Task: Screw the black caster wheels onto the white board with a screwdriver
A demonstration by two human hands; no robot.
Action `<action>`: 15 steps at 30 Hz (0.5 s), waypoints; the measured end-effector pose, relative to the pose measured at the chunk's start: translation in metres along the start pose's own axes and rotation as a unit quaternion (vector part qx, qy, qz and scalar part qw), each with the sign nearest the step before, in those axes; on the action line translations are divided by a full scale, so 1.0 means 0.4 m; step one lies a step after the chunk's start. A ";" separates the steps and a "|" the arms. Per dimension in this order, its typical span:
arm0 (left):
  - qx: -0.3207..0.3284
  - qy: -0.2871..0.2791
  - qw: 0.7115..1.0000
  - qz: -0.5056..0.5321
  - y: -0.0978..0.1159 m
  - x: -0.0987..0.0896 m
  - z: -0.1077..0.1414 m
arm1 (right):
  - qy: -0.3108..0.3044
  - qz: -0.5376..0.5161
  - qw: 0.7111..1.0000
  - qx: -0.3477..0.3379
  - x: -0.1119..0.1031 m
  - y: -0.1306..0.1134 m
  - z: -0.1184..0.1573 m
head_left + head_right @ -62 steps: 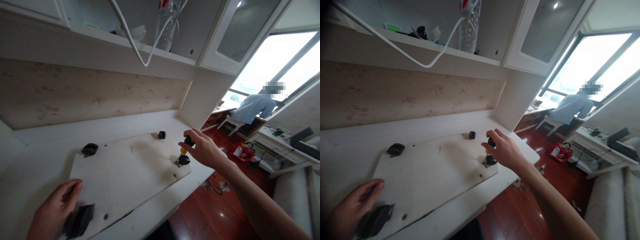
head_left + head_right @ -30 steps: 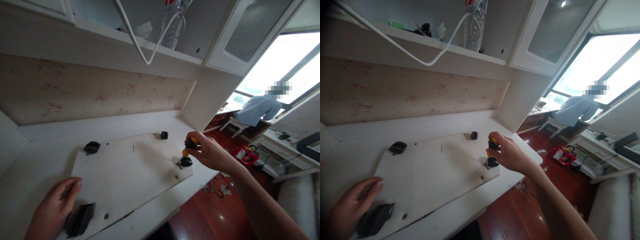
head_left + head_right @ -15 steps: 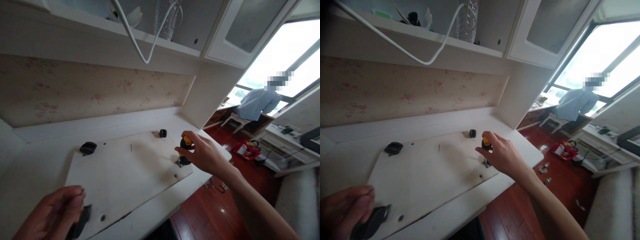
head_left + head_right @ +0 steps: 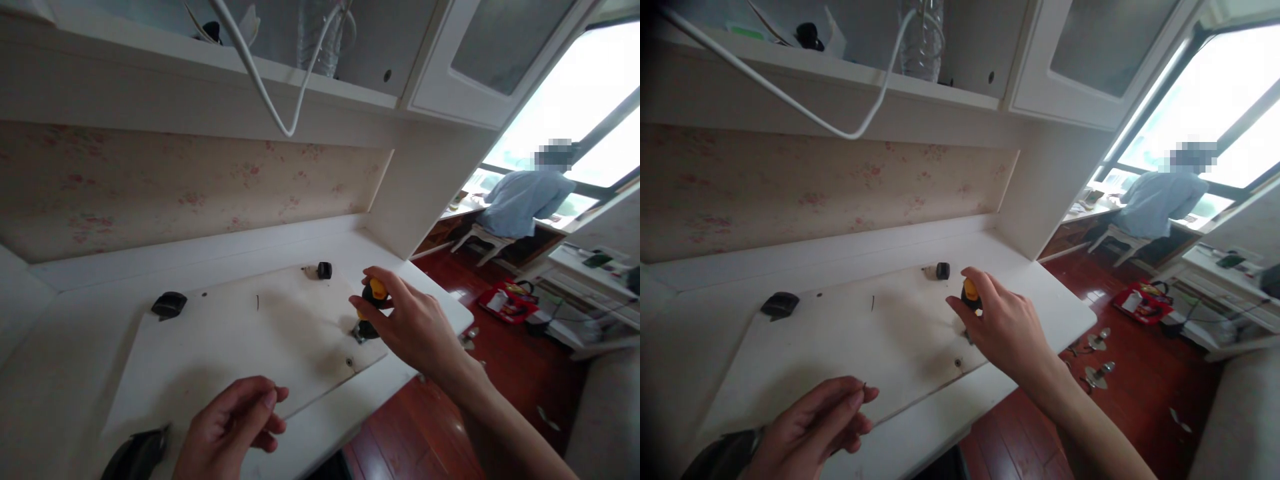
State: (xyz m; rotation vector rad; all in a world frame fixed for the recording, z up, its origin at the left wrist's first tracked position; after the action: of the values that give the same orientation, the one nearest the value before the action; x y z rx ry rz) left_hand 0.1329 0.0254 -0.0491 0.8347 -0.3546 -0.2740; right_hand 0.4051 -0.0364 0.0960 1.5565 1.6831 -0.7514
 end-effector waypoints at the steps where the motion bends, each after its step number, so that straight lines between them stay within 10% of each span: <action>1: -0.013 -0.005 1.000 0.015 -0.003 0.013 -0.007 | 0.011 -0.011 1.000 0.006 -0.007 -0.001 0.001; 7: -0.094 -0.009 0.987 0.128 -0.007 0.097 -0.037 | 0.176 -0.138 0.973 0.055 -0.065 -0.022 0.047; 15: -0.120 -0.073 0.971 0.193 -0.020 0.138 -0.057 | 0.412 -0.354 0.822 0.172 -0.092 -0.074 0.184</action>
State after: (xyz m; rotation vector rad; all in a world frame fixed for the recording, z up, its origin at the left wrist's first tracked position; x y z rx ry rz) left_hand 0.1917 0.0152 -0.0584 0.4944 -0.6012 -0.0122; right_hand 0.3847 -0.1203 0.0820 1.5909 3.0167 -0.8170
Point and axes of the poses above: each hand's wrist, its own z-axis away from the middle knuckle, its own x-axis out of the palm, y = z × x, the point moved 5 cm from there along -z, towards the middle knuckle, and after that the axes turned 15 degrees about -x, right-handed, at the moved point
